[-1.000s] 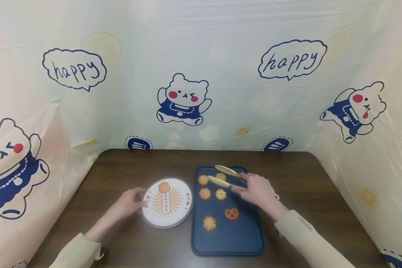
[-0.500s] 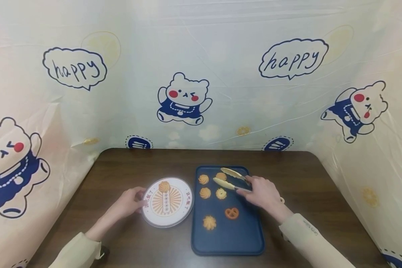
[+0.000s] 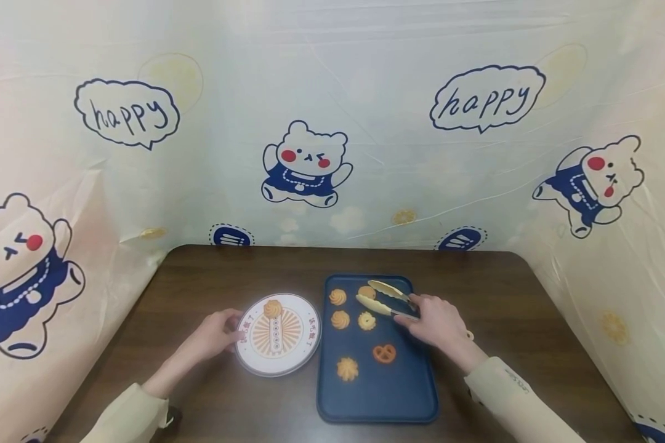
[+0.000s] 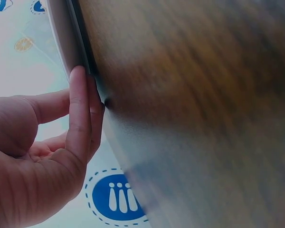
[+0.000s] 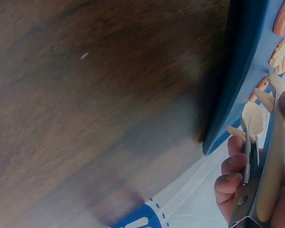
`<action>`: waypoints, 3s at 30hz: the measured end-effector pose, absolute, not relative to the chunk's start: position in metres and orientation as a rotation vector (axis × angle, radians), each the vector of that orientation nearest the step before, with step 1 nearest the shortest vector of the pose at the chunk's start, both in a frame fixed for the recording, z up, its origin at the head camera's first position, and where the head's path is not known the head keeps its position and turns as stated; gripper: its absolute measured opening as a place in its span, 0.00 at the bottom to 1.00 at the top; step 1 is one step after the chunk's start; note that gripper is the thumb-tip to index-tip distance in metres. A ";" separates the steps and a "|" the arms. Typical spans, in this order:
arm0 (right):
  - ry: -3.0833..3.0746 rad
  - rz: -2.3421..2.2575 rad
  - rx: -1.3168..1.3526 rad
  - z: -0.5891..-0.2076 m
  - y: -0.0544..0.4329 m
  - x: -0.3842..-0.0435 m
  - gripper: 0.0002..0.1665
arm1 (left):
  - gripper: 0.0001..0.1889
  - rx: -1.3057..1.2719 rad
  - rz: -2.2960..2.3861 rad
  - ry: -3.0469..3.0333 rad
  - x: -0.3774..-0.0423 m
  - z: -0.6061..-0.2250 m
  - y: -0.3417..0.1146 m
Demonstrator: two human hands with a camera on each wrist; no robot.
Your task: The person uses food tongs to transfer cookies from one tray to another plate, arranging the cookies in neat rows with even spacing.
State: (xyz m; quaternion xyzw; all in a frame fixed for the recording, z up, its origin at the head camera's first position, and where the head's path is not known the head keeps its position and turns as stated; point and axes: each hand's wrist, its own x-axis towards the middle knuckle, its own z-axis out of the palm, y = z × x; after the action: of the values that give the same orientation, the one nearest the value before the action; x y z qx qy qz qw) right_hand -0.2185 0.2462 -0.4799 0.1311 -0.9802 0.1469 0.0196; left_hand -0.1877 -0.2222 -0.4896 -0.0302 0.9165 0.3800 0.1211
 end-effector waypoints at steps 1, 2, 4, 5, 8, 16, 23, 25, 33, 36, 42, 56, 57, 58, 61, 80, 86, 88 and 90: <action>-3.041 0.458 0.407 -0.480 0.246 -0.219 0.45 | 0.27 -0.092 1.110 2.675 -0.188 -0.490 -0.222; -3.040 0.459 0.408 -0.480 0.246 -0.219 0.45 | 0.27 -0.093 1.108 2.676 -0.188 -0.489 -0.222; -3.040 0.466 0.408 -0.479 0.246 -0.219 0.44 | 0.27 -0.090 1.104 2.677 -0.188 -0.489 -0.222; -3.040 0.468 0.406 -0.479 0.246 -0.219 0.44 | 0.27 -0.094 1.105 2.677 -0.188 -0.489 -0.222; -3.040 0.472 0.401 -0.480 0.246 -0.219 0.44 | 0.27 -0.075 1.109 2.679 -0.187 -0.488 -0.223; -3.034 0.491 0.384 -0.481 0.246 -0.219 0.44 | 0.25 -0.043 1.129 2.683 -0.186 -0.488 -0.223; -3.024 0.470 0.396 -0.479 0.245 -0.218 0.43 | 0.25 -0.038 1.133 2.687 -0.186 -0.490 -0.223; -3.009 0.471 0.404 -0.478 0.244 -0.218 0.43 | 0.25 -0.043 1.129 2.685 -0.186 -0.490 -0.223; -2.964 0.478 0.444 -0.474 0.235 -0.221 0.42 | 0.25 -0.082 1.113 2.678 -0.187 -0.488 -0.222; -2.947 0.480 0.463 -0.472 0.229 -0.221 0.42 | 0.25 -0.065 1.119 2.684 -0.187 -0.488 -0.223; -2.922 0.506 0.509 -0.466 0.214 -0.220 0.40 | 0.25 -0.031 1.124 2.695 -0.186 -0.488 -0.223; -2.885 0.534 0.620 -0.463 0.177 -0.217 0.39 | 0.26 -0.058 1.111 2.685 -0.187 -0.489 -0.223; -2.884 0.531 0.625 -0.463 0.174 -0.216 0.39 | 0.26 -0.062 1.111 2.684 -0.186 -0.489 -0.223; -2.883 0.529 0.632 -0.463 0.171 -0.216 0.39 | 0.26 -0.065 1.109 2.683 -0.186 -0.488 -0.222; -2.881 0.519 0.640 -0.463 0.164 -0.215 0.38 | 0.26 -0.073 1.110 2.680 -0.186 -0.488 -0.222; -2.918 0.440 0.715 -0.470 0.129 -0.212 0.39 | 0.27 -0.043 1.108 2.694 -0.186 -0.489 -0.223; -2.896 0.338 0.769 -0.473 0.123 -0.210 0.37 | 0.26 -0.061 1.108 2.693 -0.185 -0.488 -0.222; -2.888 0.308 0.780 -0.473 0.121 -0.210 0.37 | 0.26 -0.065 1.111 2.690 -0.185 -0.488 -0.222; -2.877 0.289 0.786 -0.473 0.120 -0.209 0.36 | 0.25 -0.066 1.113 2.689 -0.185 -0.488 -0.222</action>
State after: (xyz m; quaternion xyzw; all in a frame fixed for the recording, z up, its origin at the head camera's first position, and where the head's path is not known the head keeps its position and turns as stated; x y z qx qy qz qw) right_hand -0.2092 0.1198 -0.4730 0.2615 -0.9577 0.0961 0.0726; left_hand -0.1849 -0.2217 -0.4881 -0.0226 0.9176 0.3799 0.1149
